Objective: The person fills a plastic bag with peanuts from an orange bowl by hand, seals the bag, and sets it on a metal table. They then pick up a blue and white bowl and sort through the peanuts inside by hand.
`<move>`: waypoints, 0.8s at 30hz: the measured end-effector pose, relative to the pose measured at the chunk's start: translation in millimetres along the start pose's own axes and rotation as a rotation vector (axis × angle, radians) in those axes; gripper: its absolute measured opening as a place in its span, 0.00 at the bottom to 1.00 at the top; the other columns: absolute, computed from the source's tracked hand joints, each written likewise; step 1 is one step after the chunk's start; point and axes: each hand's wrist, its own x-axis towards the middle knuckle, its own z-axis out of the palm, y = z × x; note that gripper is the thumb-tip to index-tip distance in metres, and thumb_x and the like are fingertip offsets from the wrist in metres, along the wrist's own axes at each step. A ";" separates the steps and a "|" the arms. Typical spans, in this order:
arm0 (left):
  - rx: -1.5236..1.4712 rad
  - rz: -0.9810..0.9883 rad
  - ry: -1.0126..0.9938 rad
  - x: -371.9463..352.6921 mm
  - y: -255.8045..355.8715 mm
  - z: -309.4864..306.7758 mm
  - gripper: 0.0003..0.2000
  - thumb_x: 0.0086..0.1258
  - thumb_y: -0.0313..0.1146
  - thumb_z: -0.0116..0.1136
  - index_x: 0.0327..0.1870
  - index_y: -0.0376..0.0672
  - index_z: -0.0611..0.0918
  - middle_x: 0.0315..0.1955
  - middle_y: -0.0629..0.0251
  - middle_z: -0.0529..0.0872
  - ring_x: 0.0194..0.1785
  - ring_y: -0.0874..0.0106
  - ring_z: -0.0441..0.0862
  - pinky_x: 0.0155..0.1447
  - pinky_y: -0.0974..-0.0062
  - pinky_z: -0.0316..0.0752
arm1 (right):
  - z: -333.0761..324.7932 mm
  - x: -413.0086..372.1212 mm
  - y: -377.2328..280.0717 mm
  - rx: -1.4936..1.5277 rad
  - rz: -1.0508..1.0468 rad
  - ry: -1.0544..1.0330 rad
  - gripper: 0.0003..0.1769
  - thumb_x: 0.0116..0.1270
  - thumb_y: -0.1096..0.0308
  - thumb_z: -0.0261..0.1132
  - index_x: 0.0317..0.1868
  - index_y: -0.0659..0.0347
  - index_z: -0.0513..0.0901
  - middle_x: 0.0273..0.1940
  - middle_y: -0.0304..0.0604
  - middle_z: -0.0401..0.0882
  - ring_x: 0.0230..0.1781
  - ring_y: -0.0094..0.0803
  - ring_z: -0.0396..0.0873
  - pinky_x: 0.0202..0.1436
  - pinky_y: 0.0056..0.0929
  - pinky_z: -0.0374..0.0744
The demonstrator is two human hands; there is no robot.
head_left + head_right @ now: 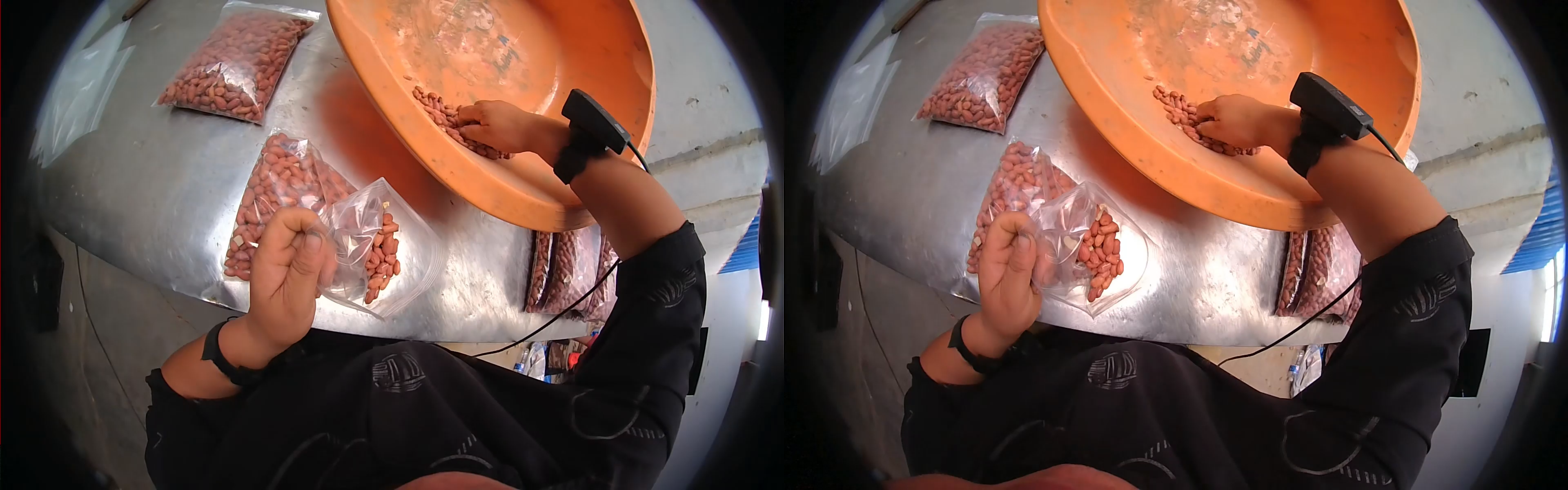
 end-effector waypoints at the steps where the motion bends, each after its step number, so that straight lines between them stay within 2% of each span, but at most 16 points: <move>1: -0.002 0.002 0.008 0.1 -0.3 0.3 0.08 0.79 0.35 0.41 0.45 0.39 0.68 0.22 0.72 0.71 0.25 0.86 0.64 0.29 0.88 0.58 | 5.2 -3.2 6.0 -0.020 -0.057 0.030 0.16 0.64 0.59 0.53 0.41 0.63 0.79 0.35 0.55 0.80 0.38 0.50 0.79 0.44 0.43 0.75; 2: -0.003 0.003 0.016 0.1 -0.7 0.7 0.08 0.79 0.35 0.41 0.45 0.39 0.68 0.22 0.72 0.71 0.25 0.86 0.63 0.29 0.88 0.58 | 9.5 -5.2 11.9 -0.040 -0.113 0.060 0.16 0.64 0.59 0.53 0.41 0.63 0.78 0.34 0.54 0.81 0.36 0.49 0.80 0.43 0.42 0.76; 5: 0.011 -0.002 0.039 0.5 -1.3 3.2 0.08 0.79 0.36 0.41 0.45 0.40 0.68 0.21 0.74 0.70 0.24 0.86 0.61 0.28 0.87 0.56 | -5.7 -23.3 -18.9 0.202 0.147 -0.046 0.12 0.65 0.64 0.55 0.38 0.66 0.76 0.34 0.51 0.78 0.35 0.40 0.78 0.41 0.36 0.75; 11: -0.023 -0.011 0.068 4.1 -3.8 4.5 0.07 0.79 0.35 0.41 0.46 0.41 0.69 0.21 0.75 0.70 0.24 0.86 0.60 0.29 0.87 0.56 | -8.6 -29.8 -31.6 0.198 0.128 0.053 0.06 0.63 0.70 0.58 0.36 0.65 0.76 0.23 0.44 0.75 0.22 0.27 0.74 0.28 0.29 0.74; 14: -0.055 -0.024 0.093 7.0 -2.9 7.4 0.08 0.78 0.35 0.41 0.47 0.41 0.69 0.21 0.75 0.70 0.24 0.86 0.61 0.29 0.87 0.57 | -10.3 -31.4 -33.1 0.336 0.177 0.077 0.05 0.63 0.72 0.58 0.34 0.66 0.76 0.22 0.42 0.74 0.20 0.24 0.73 0.26 0.28 0.73; 17: -0.085 -0.027 0.118 7.6 -3.2 8.1 0.07 0.78 0.34 0.43 0.49 0.41 0.70 0.23 0.75 0.71 0.26 0.86 0.64 0.31 0.88 0.59 | -23.5 -37.2 -41.3 0.320 0.203 0.135 0.05 0.64 0.72 0.57 0.33 0.66 0.75 0.21 0.38 0.72 0.20 0.23 0.72 0.26 0.28 0.73; 18: -0.095 -0.027 0.122 7.8 -2.1 9.0 0.07 0.78 0.34 0.43 0.48 0.41 0.71 0.23 0.75 0.71 0.27 0.86 0.64 0.32 0.88 0.59 | -29.6 -39.2 -43.9 0.341 0.184 0.169 0.05 0.64 0.72 0.57 0.32 0.66 0.75 0.21 0.35 0.68 0.20 0.21 0.69 0.26 0.26 0.71; 19: -0.106 -0.027 0.125 7.8 -1.0 10.1 0.07 0.78 0.33 0.43 0.48 0.41 0.71 0.24 0.75 0.71 0.27 0.86 0.64 0.32 0.88 0.60 | -30.1 -36.0 -36.5 0.175 0.092 0.263 0.05 0.65 0.72 0.56 0.33 0.65 0.76 0.21 0.33 0.66 0.22 0.19 0.65 0.26 0.24 0.68; 24: -0.130 0.030 0.137 7.0 5.2 24.9 0.07 0.77 0.32 0.44 0.49 0.41 0.72 0.27 0.74 0.73 0.28 0.87 0.65 0.33 0.89 0.61 | -38.8 -47.0 -59.4 0.223 0.151 0.253 0.05 0.65 0.72 0.56 0.34 0.63 0.76 0.24 0.29 0.66 0.22 0.16 0.62 0.23 0.22 0.64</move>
